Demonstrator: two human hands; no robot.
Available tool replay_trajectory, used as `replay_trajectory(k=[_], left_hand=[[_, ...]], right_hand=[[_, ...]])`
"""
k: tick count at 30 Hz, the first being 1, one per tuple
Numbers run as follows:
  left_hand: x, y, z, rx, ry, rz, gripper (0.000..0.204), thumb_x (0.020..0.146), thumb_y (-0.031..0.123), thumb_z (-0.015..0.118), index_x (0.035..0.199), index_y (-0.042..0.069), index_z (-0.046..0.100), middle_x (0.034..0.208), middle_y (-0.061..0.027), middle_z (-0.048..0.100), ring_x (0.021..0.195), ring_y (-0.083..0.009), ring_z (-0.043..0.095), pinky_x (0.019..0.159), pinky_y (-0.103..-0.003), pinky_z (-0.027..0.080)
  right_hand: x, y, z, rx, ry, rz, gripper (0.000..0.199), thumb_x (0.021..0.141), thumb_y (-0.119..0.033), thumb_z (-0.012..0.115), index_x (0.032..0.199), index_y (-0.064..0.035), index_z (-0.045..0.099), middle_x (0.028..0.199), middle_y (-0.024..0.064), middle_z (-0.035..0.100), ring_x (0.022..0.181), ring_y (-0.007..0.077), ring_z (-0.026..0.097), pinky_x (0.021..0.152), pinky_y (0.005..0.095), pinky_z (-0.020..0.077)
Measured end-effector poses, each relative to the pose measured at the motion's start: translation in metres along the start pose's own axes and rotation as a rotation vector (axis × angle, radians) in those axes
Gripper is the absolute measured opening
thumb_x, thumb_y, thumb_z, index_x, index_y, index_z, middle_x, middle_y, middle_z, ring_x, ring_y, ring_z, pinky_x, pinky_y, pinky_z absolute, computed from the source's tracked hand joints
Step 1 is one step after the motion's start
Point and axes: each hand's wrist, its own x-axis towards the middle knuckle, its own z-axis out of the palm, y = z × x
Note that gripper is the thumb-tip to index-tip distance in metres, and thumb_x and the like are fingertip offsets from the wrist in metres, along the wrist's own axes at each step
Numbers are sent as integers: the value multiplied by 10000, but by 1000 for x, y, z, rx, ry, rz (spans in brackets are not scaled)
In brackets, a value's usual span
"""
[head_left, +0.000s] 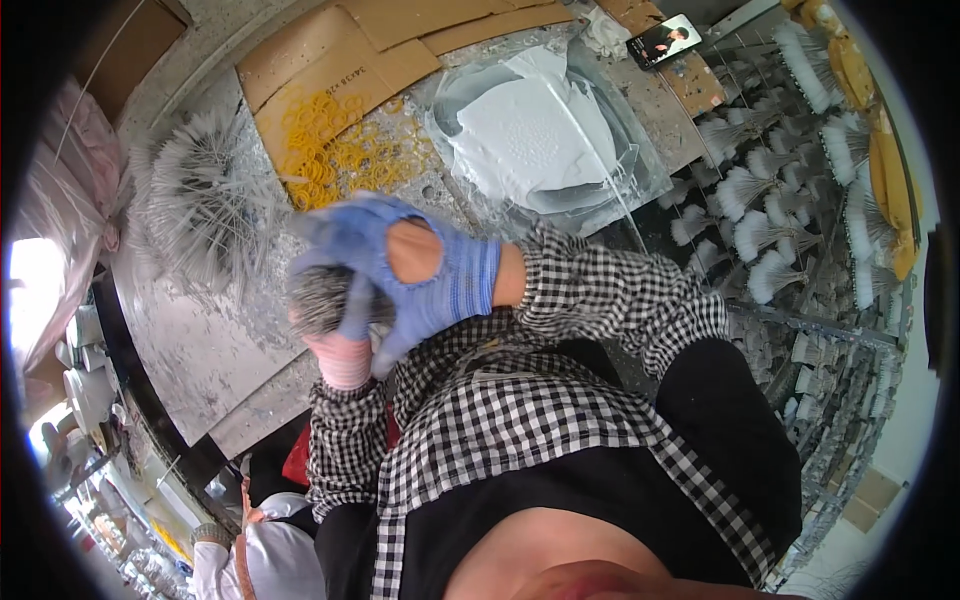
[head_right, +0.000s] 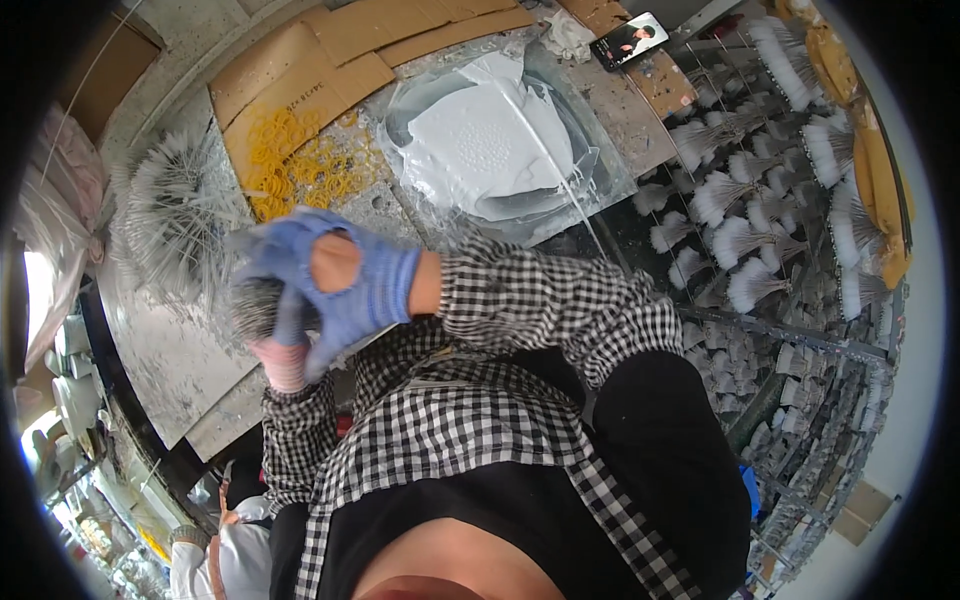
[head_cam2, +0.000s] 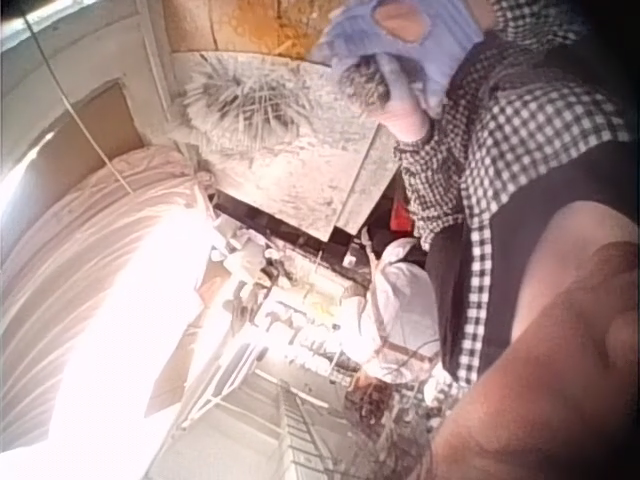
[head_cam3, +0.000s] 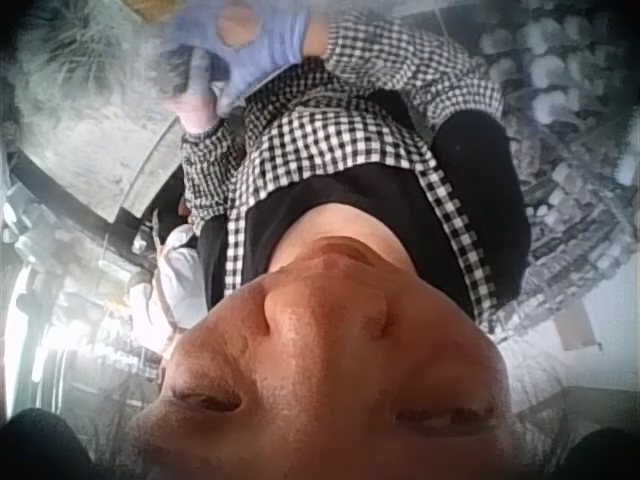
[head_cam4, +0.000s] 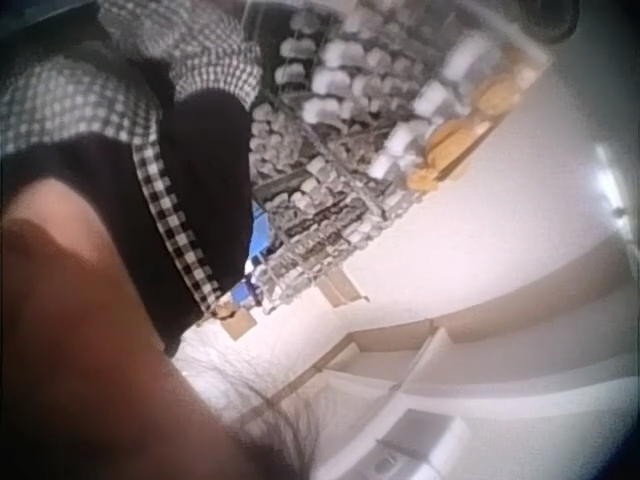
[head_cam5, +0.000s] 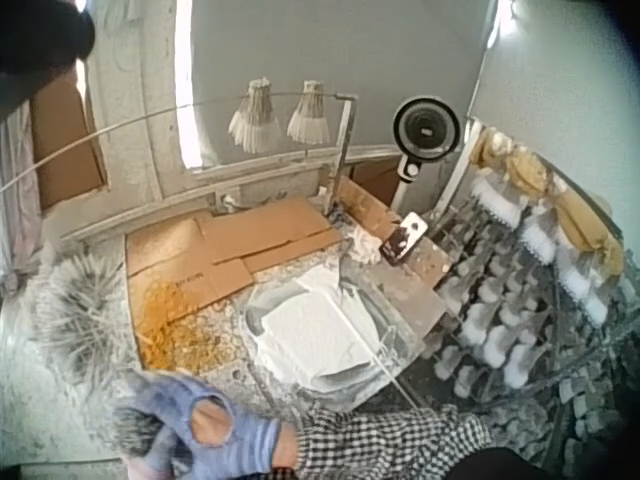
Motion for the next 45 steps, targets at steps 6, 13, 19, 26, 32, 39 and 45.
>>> replay_trajectory(k=[6,13,19,26,32,39,45], left_hand=[[22,-80,-34,173,-139,9,649,806,137,825,1344,30,479,1143,-77,633,1052,-197,625,939,-339,510],[32,-81,-71,1529,-634,765,710,777,534,764,1351,151,593,1310,-53,638,1226,-256,591,1086,-416,445],[23,-52,-43,963,-639,388,436,753,422,784,1075,135,720,1190,-16,691,1151,-258,622,1084,-444,397],[17,-71,-54,983,-451,483,833,678,642,755,1349,180,582,1382,-74,598,1359,-257,492,1213,-493,205],[8,-77,-52,1214,-384,633,798,707,462,798,1357,92,521,1355,-115,598,1356,-336,495,1150,-535,305],[-34,-49,-30,419,-448,6,717,704,241,848,1314,23,540,1269,-183,640,1245,-325,591,1052,-421,464],[-100,-79,-44,288,-367,-452,522,790,78,759,1264,-41,573,1174,-131,700,1074,-173,671,935,-322,535]], right_hand=[[-58,60,58,54,5,293,1105,596,-471,874,1506,-78,385,1402,175,496,1304,348,497,1146,460,343],[-81,48,57,-85,-17,192,878,756,-338,782,1498,-77,391,1434,135,490,1319,278,483,1139,394,372],[-82,41,42,26,-53,245,889,716,-342,812,1467,-80,416,1296,148,590,1173,330,583,1061,413,447],[-94,29,40,-62,46,153,819,693,-293,826,1413,-104,485,1198,181,618,1101,369,609,983,434,474],[-104,35,43,-182,29,129,815,672,-251,814,1395,-48,498,1192,165,624,1130,375,590,1061,455,433],[-131,12,47,164,-98,517,862,638,-409,853,1329,-15,523,1220,207,610,1126,390,593,995,450,481],[-160,-28,53,312,-417,931,976,655,-538,833,1353,45,481,1132,231,677,1071,365,660,947,394,525]])
